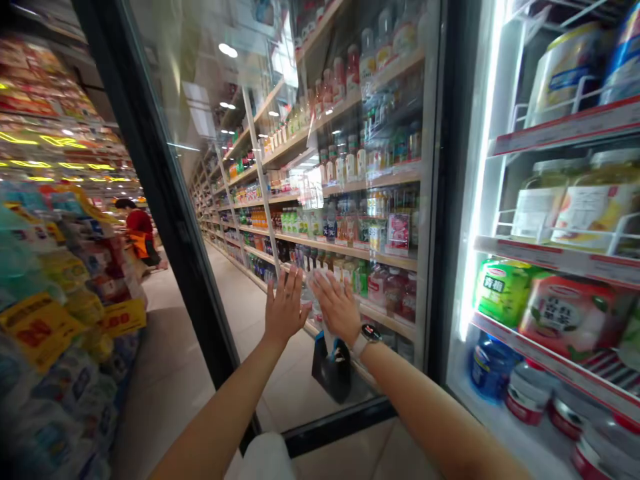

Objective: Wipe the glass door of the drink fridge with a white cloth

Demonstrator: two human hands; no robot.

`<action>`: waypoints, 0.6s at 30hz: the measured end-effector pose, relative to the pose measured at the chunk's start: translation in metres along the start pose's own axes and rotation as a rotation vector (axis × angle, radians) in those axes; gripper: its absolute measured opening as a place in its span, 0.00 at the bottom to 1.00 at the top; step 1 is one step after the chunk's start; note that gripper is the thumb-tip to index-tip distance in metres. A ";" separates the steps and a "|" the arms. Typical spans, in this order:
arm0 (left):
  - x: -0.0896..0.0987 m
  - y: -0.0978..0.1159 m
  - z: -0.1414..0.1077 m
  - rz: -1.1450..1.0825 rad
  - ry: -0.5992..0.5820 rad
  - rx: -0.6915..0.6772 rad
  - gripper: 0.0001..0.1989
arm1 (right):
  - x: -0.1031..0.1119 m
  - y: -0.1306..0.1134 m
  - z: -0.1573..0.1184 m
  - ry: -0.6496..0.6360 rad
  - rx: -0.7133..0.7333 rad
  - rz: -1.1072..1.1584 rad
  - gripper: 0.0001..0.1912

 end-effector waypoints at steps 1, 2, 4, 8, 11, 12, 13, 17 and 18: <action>0.000 0.000 0.000 -0.007 -0.007 0.000 0.36 | 0.010 0.011 0.016 0.023 -0.057 0.007 0.29; -0.001 0.001 0.001 -0.013 -0.018 0.002 0.36 | 0.019 0.021 0.031 0.043 -0.101 0.020 0.30; -0.002 0.001 0.001 -0.018 -0.032 0.010 0.37 | 0.034 0.037 0.055 0.108 -0.184 0.047 0.31; -0.002 0.002 0.000 -0.009 -0.034 0.011 0.37 | 0.032 0.036 0.056 0.154 -0.236 0.064 0.33; -0.002 0.001 0.000 -0.012 -0.033 0.012 0.36 | 0.009 0.015 0.023 0.107 -0.172 0.044 0.32; -0.001 0.001 -0.001 -0.013 -0.025 0.012 0.36 | -0.001 0.006 0.009 0.082 -0.132 0.038 0.32; 0.000 0.000 -0.001 -0.013 -0.014 0.011 0.36 | -0.010 -0.004 -0.005 0.060 -0.084 0.032 0.31; 0.003 0.000 0.000 -0.007 0.027 0.009 0.36 | -0.033 -0.024 -0.046 0.012 0.000 0.002 0.29; 0.003 0.000 0.000 -0.007 0.026 0.010 0.36 | -0.034 -0.024 -0.050 0.007 -0.002 -0.004 0.29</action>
Point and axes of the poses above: each hand's wrist, its own z-axis towards the middle knuckle, its own x-axis out of the back of the hand, y = z × x, the point moved 10 cm from there along z, towards the middle knuckle, and after that the axes turned 5 degrees about x, right-handed, at the moved point
